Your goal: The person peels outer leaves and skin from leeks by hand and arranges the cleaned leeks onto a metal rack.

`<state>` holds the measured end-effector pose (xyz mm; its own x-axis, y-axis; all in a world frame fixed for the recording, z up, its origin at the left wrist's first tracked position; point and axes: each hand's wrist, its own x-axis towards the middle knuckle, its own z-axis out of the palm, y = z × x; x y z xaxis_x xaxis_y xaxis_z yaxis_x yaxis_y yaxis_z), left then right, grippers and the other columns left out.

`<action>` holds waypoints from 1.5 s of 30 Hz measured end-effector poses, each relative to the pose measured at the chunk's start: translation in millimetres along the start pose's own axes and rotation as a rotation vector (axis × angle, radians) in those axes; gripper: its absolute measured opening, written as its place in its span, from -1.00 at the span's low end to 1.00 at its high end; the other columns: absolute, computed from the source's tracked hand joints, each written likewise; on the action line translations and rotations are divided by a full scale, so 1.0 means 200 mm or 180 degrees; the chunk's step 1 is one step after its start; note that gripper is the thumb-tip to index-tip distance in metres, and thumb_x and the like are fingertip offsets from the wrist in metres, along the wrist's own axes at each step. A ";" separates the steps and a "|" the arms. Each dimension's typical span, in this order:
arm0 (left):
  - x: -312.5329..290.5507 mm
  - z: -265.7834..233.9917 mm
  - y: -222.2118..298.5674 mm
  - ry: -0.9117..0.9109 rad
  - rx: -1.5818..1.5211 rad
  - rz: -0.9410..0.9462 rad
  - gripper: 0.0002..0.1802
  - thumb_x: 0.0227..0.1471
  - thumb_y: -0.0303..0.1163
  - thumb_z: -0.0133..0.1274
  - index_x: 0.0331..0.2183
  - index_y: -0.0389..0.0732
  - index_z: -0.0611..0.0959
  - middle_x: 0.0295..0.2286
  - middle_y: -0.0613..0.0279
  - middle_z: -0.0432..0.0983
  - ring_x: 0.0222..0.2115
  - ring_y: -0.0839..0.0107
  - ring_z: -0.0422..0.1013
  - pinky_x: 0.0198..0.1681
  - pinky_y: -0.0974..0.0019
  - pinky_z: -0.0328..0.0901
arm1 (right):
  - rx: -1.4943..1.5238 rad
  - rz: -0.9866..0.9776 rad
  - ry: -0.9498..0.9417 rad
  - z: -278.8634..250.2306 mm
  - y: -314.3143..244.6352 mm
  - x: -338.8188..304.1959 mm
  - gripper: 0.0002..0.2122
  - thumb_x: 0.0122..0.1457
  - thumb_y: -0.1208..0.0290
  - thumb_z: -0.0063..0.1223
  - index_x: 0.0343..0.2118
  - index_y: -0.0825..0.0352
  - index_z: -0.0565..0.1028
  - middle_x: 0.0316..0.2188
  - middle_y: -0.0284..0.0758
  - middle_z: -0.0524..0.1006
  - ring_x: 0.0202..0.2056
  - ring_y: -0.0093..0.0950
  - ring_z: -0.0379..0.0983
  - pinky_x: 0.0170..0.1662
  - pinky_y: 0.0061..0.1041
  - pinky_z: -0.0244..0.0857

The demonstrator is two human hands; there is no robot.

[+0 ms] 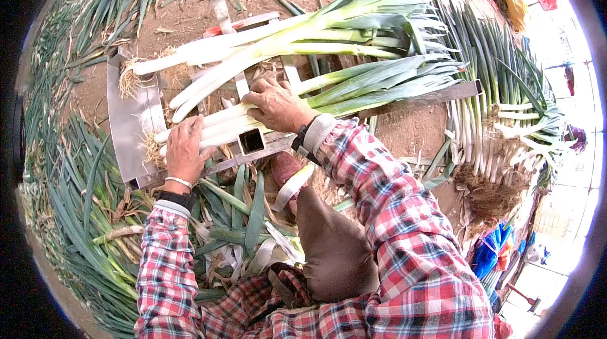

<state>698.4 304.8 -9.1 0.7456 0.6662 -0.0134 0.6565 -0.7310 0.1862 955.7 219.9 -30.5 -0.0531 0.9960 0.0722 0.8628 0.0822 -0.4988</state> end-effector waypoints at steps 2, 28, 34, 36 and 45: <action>0.00 0.01 -0.02 -0.0014 -0.0029 0.0006 -0.12 -0.27 -0.28 0.36 0.14 -0.14 0.40 0.02 0.19 0.34 0.05 0.13 0.24 0.18 0.10 0.12 | -0.0425 0.0042 0.0545 -0.13 0.05 0.00 -0.78 0.14 0.40 0.01 -0.14 0.14 0.51 -0.16 -0.26 0.45 -0.03 -0.25 0.34 0.04 -0.13 0.18; 0.00 0.01 -0.02 0.0005 -0.0089 0.0009 -0.19 -0.23 -0.19 0.35 0.10 -0.19 0.46 -0.03 0.16 0.38 0.02 0.17 0.26 0.18 0.09 0.11 | -0.1083 0.0446 -0.1646 -0.59 0.40 -0.08 -0.64 0.09 0.26 0.11 -0.06 0.27 0.41 -0.18 -0.14 0.45 -0.07 -0.13 0.42 -0.04 -0.16 0.30; 0.00 0.00 -0.01 0.0107 -0.0116 0.0018 -0.19 -0.26 -0.24 0.35 0.09 -0.18 0.46 -0.01 0.18 0.37 0.01 0.13 0.27 0.17 0.09 0.14 | -0.1351 -0.0246 0.0353 -0.55 0.24 -0.16 -0.58 0.01 0.36 0.20 0.00 0.14 0.43 -0.31 -0.29 0.38 -0.23 -0.29 0.42 -0.12 -0.25 0.28; 0.00 0.02 -0.03 0.0064 -0.0103 0.0015 -0.19 -0.25 -0.24 0.35 0.10 -0.17 0.46 0.00 0.18 0.37 0.02 0.13 0.27 0.17 0.10 0.14 | -0.1376 -0.0339 0.0430 -0.46 0.23 -0.14 -0.52 0.00 0.38 0.20 0.06 0.06 0.42 -0.33 -0.33 0.37 -0.29 -0.32 0.38 -0.13 -0.32 0.25; 0.01 0.01 -0.02 0.0179 -0.0210 0.0025 -0.20 -0.28 -0.18 0.36 0.06 -0.15 0.50 -0.04 0.20 0.38 0.00 0.19 0.29 0.15 0.11 0.14 | -0.1058 0.0208 -0.0823 -0.48 0.28 -0.09 -0.48 0.11 0.21 0.13 0.17 0.04 0.33 -0.23 -0.18 0.48 -0.11 -0.20 0.44 -0.10 -0.24 0.30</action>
<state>697.0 308.8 -12.5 0.7419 0.6691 0.0433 0.6403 -0.7262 0.2504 1053.1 202.1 24.3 -0.0809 0.9784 -0.1905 0.9815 0.0448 -0.1864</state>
